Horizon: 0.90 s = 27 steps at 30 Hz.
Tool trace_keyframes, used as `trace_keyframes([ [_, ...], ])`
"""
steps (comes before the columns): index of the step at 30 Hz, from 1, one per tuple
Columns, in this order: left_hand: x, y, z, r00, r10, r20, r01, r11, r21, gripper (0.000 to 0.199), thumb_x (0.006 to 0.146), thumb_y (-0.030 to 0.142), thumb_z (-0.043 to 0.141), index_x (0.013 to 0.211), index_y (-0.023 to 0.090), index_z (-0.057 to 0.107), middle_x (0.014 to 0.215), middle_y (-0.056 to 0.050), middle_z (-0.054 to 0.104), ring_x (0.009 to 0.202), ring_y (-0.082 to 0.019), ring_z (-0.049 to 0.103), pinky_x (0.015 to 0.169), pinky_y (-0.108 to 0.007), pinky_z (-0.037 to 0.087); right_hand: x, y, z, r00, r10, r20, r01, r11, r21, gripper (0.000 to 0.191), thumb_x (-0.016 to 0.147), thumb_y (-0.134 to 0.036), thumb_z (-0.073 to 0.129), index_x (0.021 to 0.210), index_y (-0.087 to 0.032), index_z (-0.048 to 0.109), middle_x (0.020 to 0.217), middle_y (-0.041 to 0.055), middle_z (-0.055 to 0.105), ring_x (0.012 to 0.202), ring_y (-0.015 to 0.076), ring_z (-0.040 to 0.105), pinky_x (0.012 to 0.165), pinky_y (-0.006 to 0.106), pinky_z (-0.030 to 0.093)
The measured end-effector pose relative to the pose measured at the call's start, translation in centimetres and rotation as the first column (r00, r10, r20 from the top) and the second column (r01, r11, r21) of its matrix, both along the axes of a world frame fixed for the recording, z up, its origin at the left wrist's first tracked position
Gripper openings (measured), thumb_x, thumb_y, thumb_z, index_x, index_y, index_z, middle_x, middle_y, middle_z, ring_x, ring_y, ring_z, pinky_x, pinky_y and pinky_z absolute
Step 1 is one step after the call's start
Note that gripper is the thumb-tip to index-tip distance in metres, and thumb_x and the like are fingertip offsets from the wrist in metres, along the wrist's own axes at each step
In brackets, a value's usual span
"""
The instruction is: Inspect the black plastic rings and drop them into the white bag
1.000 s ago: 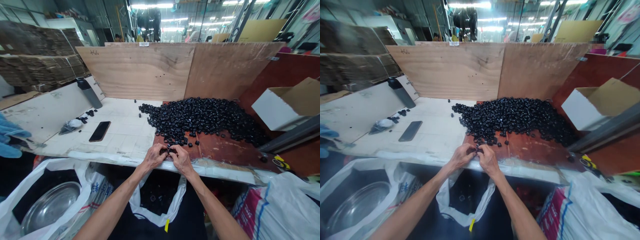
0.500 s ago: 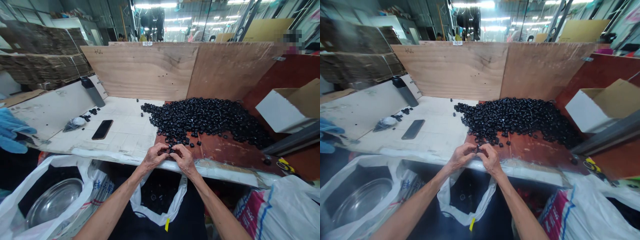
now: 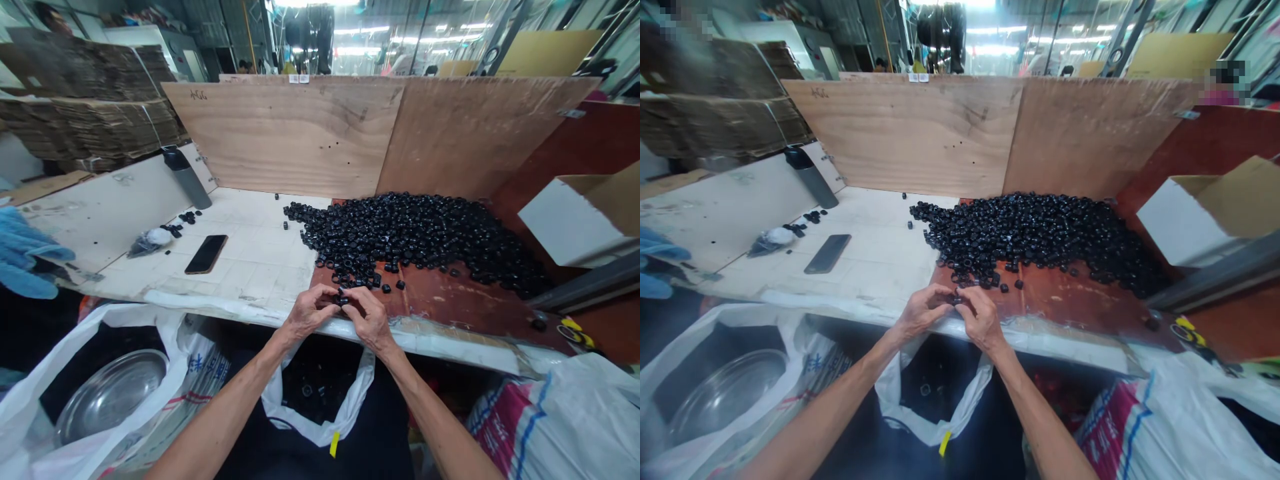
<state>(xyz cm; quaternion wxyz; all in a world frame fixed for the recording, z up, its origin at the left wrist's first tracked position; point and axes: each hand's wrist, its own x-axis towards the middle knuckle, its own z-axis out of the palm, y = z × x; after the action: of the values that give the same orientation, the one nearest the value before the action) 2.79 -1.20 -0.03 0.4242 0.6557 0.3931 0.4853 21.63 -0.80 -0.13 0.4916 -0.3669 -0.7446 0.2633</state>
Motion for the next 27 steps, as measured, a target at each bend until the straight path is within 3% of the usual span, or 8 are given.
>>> trace_keyframes([
  [10, -0.7, 0.5, -0.7, 0.999, -0.007, -0.036, 0.012, 0.989, 0.15, 0.022, 0.083, 0.026, 0.072, 0.102, 0.016, 0.069, 0.102, -0.01, 0.068, 0.096, -0.02, 0.066, 0.088, -0.034, 0.054, -0.1, 0.1, -0.3, 1.0, -0.026, 0.008, 0.026, 1.0, -0.004, 0.01, 0.09, -0.025, 0.063, 0.096, -0.019, 0.068, 0.09, 0.0063, 0.068, 0.083, 0.0191, 0.065, 0.077, 0.031, 0.051],
  [18, -0.5, 0.4, -0.7, 1.0, 0.0, 0.0, -0.001, 0.985, 0.173, 0.02, 0.084, 0.028, 0.072, 0.1, 0.017, 0.071, 0.101, -0.01, 0.07, 0.094, -0.02, 0.067, 0.087, -0.033, 0.054, -0.2, -0.1, 0.5, 0.993, -0.015, 0.114, 0.021, 0.999, -0.05, 0.019, 0.095, -0.03, 0.056, 0.083, -0.019, 0.067, 0.072, 0.0027, 0.062, 0.069, 0.0167, 0.059, 0.067, 0.028, 0.046],
  [22, -0.4, 0.3, -0.3, 1.0, 0.008, 0.029, -0.011, 0.995, 0.103, 0.019, 0.081, 0.029, 0.074, 0.095, 0.016, 0.072, 0.099, -0.009, 0.07, 0.093, -0.02, 0.067, 0.087, -0.033, 0.053, -0.1, 0.1, 0.6, 0.996, 0.011, 0.093, -0.006, 0.998, -0.056, 0.015, 0.093, -0.026, 0.056, 0.085, -0.019, 0.067, 0.075, 0.0034, 0.063, 0.07, 0.017, 0.059, 0.068, 0.029, 0.046],
  [27, -0.4, 0.3, 0.7, 0.998, 0.01, 0.056, -0.004, 0.995, -0.097, 0.016, 0.077, 0.025, 0.076, 0.09, 0.016, 0.074, 0.097, -0.008, 0.071, 0.092, -0.02, 0.066, 0.088, -0.031, 0.052, 0.0, 0.2, 0.4, 0.998, 0.049, 0.049, -0.048, 0.999, -0.017, 0.009, 0.091, -0.022, 0.059, 0.092, -0.021, 0.068, 0.086, 0.005, 0.066, 0.08, 0.0188, 0.062, 0.075, 0.031, 0.05],
])
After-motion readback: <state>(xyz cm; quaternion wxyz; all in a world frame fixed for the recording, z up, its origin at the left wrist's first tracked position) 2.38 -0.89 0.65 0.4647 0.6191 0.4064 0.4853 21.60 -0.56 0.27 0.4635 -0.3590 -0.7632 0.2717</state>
